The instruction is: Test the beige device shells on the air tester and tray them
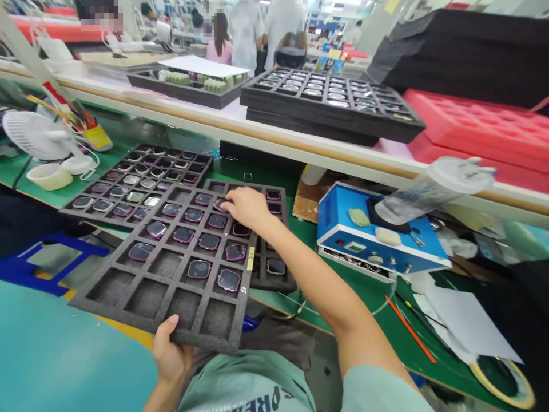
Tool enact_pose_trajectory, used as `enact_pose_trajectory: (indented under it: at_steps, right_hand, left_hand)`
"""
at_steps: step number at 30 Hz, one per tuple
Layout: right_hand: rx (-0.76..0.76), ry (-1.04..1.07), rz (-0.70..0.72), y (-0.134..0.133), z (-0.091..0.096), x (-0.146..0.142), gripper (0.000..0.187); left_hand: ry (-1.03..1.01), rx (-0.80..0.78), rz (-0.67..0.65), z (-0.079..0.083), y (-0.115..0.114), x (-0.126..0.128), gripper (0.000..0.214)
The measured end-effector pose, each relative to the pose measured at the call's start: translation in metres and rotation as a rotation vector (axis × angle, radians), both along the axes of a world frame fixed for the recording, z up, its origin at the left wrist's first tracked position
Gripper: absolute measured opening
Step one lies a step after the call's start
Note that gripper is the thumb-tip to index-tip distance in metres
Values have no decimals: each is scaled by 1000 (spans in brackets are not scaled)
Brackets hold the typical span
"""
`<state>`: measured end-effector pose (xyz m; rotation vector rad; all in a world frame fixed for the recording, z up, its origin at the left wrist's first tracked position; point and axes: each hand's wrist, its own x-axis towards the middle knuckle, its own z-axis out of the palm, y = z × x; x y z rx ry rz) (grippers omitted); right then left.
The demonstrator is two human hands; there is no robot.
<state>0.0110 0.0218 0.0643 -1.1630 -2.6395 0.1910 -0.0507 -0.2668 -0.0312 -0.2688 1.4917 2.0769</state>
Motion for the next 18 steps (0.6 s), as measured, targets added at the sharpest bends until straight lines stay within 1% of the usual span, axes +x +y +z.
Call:
enact_pose_trajectory:
  at_steps: [2, 4, 6, 7, 10, 13, 14, 16, 18]
  right_hand:
    - [-2, -1, -78, 7, 1, 41, 30]
    - [-56, -50, -131, 7, -4, 82, 26]
    - [-134, -114, -110, 0, -16, 114, 21]
    - [-161, -135, -85, -6, -24, 124, 22]
    - [-158, -128, -28, -24, -49, 138, 32]
    - [-123, -79, 4, -33, -61, 143, 23]
    - [-117, -60, 8, -34, -62, 146, 22]
    - [-105, -28, -13, -34, -59, 152, 27]
    - [-80, 39, -82, -38, -51, 153, 33]
  left_hand:
    - [9, -11, -19, -2, 1, -1, 59]
    - [39, -13, -57, -3, 1, -1, 54]
    - [54, -10, -83, -3, 2, -1, 51]
    - [51, -8, -87, -2, 3, 0, 51]
    - [32, -8, -69, -1, 5, 1, 55]
    - [-3, -4, -29, -1, 8, 3, 61]
    - [-19, -2, -14, -2, 8, 4, 62]
    - [-39, 11, 2, -5, 7, 5, 64]
    - [-44, 32, 6, -8, 6, 8, 65]
